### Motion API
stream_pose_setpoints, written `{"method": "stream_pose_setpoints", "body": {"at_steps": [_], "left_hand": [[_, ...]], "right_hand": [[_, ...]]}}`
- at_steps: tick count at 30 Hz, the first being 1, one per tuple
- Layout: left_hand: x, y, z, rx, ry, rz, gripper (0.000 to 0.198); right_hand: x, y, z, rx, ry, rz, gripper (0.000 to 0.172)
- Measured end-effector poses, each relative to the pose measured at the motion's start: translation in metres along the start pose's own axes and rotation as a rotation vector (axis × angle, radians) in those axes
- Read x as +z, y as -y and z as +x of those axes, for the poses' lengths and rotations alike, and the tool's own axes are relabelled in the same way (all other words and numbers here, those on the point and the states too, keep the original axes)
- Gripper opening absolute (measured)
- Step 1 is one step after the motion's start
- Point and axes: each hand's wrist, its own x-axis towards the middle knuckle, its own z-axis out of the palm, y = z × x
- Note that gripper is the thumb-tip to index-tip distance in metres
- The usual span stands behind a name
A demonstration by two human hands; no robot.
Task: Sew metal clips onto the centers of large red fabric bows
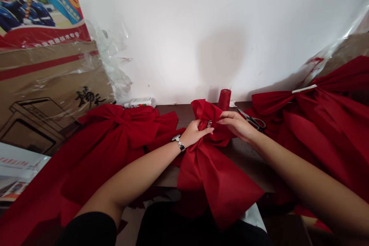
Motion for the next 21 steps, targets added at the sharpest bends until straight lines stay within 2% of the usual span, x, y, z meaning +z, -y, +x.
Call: {"method": "stream_pose_setpoints", "body": {"at_steps": [3,5,7,9,11,12,14,17,19,21], "left_hand": [[0.0,0.001,0.001,0.001,-0.006,0.015,0.029],[0.0,0.003,0.001,-0.003,-0.017,0.029,0.029],[0.0,0.005,0.002,-0.013,-0.034,0.037,0.029],[-0.001,0.006,0.002,-0.023,-0.049,0.038,0.03],[-0.001,0.006,0.002,-0.031,-0.054,0.039,0.031],[0.0,0.006,0.002,-0.034,-0.054,0.04,0.031],[0.001,0.005,0.001,-0.04,-0.058,0.044,0.031],[0.002,0.004,0.001,-0.05,-0.076,0.063,0.033],[0.003,0.005,0.001,-0.058,-0.082,0.09,0.035],[0.003,0.006,0.002,-0.067,-0.069,0.118,0.036]], "right_hand": [[-0.003,0.0,0.002,-0.02,0.036,-0.073,0.007],[-0.006,0.0,0.004,-0.077,0.038,-0.221,0.008],[-0.008,-0.001,0.006,-0.221,-0.044,-0.479,0.008],[-0.009,0.0,0.005,-0.425,-0.183,-0.754,0.005],[-0.008,0.003,0.003,-0.615,-0.286,-0.917,0.003],[-0.007,0.004,0.001,-0.692,-0.294,-0.959,0.003],[-0.005,0.007,-0.003,-0.816,-0.211,-1.023,0.007],[-0.003,0.007,-0.005,-0.915,0.002,-1.15,0.014],[-0.002,0.005,-0.005,-0.931,0.05,-1.199,0.013],[-0.002,0.003,-0.004,-0.934,0.044,-1.21,0.015]]}}
